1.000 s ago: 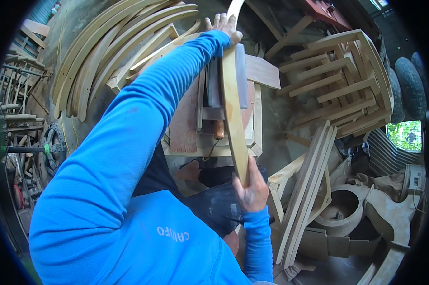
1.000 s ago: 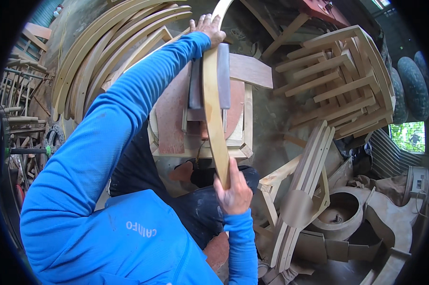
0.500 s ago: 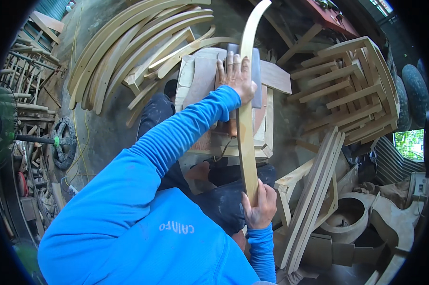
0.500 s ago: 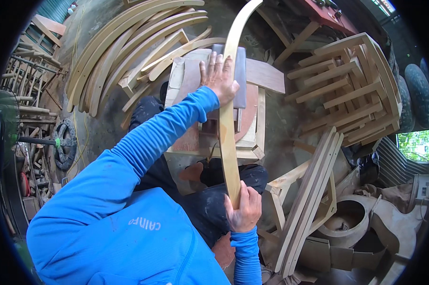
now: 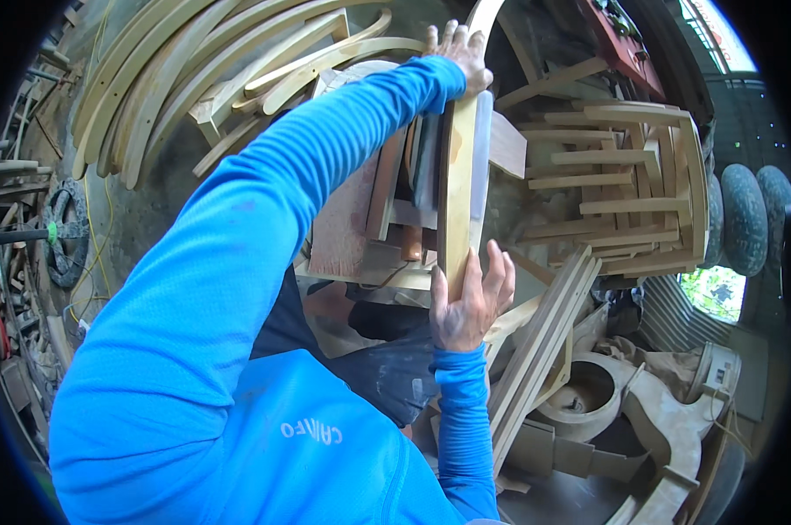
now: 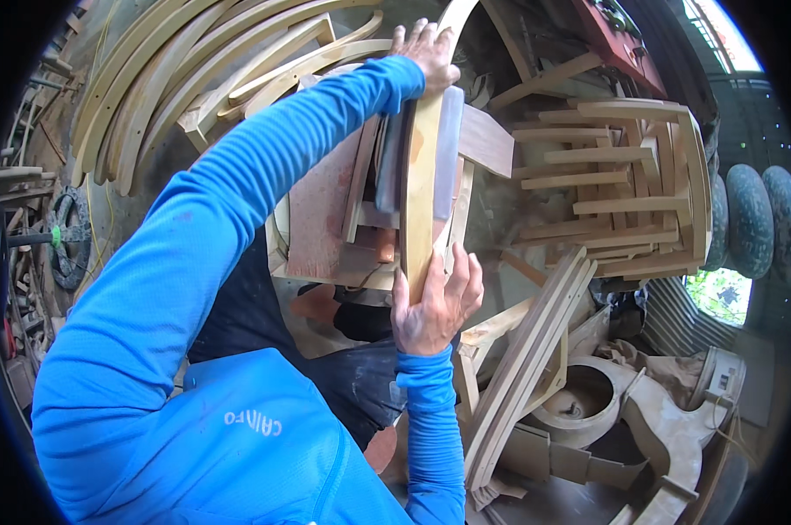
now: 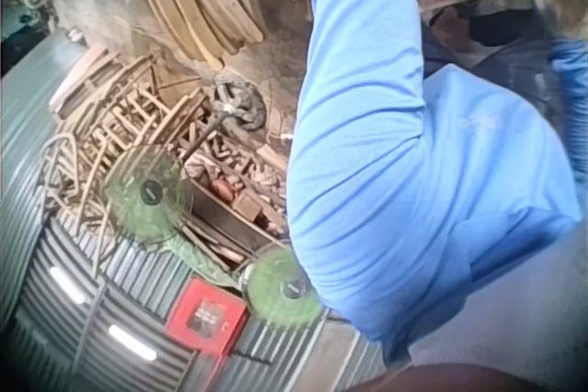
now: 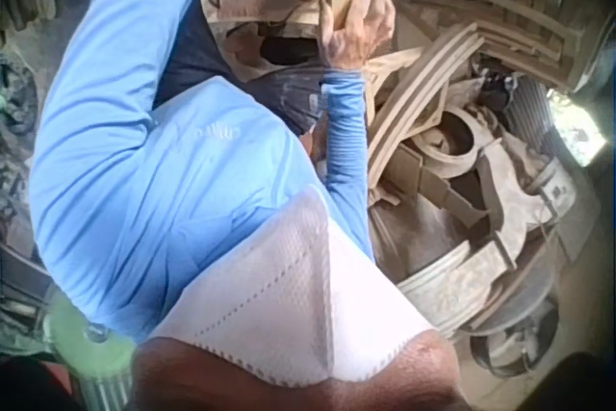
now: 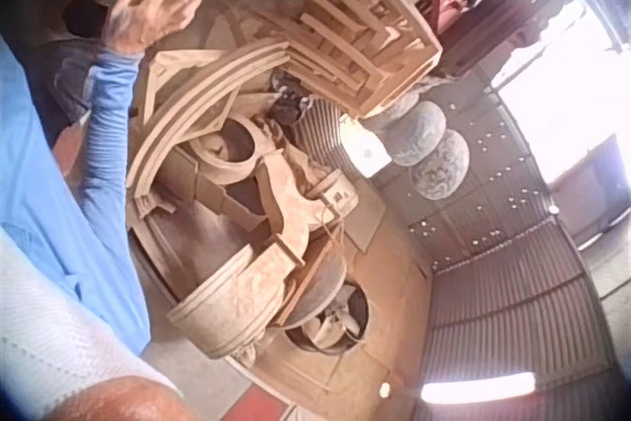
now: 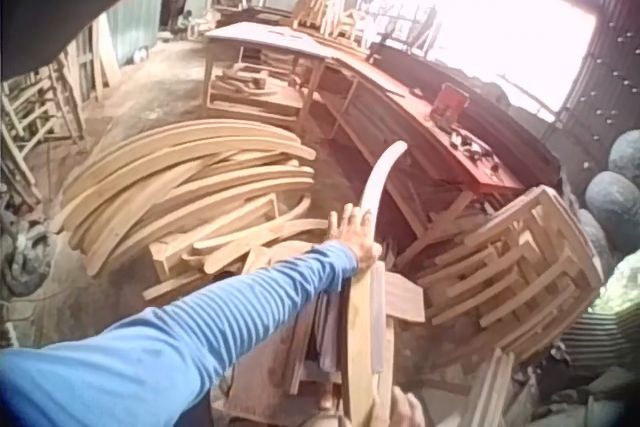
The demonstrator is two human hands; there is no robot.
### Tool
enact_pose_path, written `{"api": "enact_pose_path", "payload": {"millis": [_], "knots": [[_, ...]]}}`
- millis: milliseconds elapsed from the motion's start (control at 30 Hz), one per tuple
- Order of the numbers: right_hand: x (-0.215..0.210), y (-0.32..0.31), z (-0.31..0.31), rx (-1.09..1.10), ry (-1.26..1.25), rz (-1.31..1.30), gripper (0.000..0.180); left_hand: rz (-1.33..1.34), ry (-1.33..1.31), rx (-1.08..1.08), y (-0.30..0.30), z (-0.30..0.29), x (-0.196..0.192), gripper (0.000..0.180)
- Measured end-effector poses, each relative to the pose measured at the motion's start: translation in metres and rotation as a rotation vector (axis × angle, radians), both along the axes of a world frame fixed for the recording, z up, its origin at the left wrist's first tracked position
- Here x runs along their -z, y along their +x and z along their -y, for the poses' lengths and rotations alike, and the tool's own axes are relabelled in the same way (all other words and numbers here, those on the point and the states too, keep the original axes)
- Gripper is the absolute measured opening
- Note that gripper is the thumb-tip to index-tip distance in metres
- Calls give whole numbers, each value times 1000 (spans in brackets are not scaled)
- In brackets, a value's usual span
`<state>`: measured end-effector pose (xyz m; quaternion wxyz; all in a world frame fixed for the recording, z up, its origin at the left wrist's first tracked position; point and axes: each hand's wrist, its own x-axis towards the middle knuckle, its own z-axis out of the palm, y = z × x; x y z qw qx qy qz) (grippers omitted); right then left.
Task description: Sanding curved wooden furniture components using a manual sanding block in a workshop.
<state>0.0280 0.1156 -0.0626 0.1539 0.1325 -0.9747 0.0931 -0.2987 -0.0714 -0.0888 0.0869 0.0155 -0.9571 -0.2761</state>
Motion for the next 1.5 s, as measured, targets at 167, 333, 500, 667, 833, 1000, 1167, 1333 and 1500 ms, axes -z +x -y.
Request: {"api": "enact_pose_path", "payload": {"millis": [167, 333, 500, 667, 833, 1000, 1167, 1333, 1500], "knots": [[5, -59, 25, -22, 36, -16, 59, 85, 141, 74, -49, 34, -13, 87], [9, -110, 43, -5, 31, -51, 56, 42, 205, 99, -89, 39, -18, 77], [16, -165, 66, -23, 21, -83, 56, 124, 176, 36, -132, 48, -16, 72], [20, -207, 83, -40, -6, -96, 58, 473, -28, -270, -158, 42, -53, 71], [23, -212, 72, -76, -24, -137, 58, 103, 114, -63, -144, 74, -21, 66], [17, -165, 47, -110, -46, -93, 57, 109, 161, -31, -100, 54, -18, 74], [11, -82, 18, -125, -62, -51, 60, 97, -72, -77, -34, 29, -6, 79], [8, 33, -40, -58, -128, 99, 63, 116, -150, 44, 93, -21, -14, 85], [-4, 150, -83, -42, -153, 273, 64, 3, -222, 116, 224, -53, -8, 90]]}}
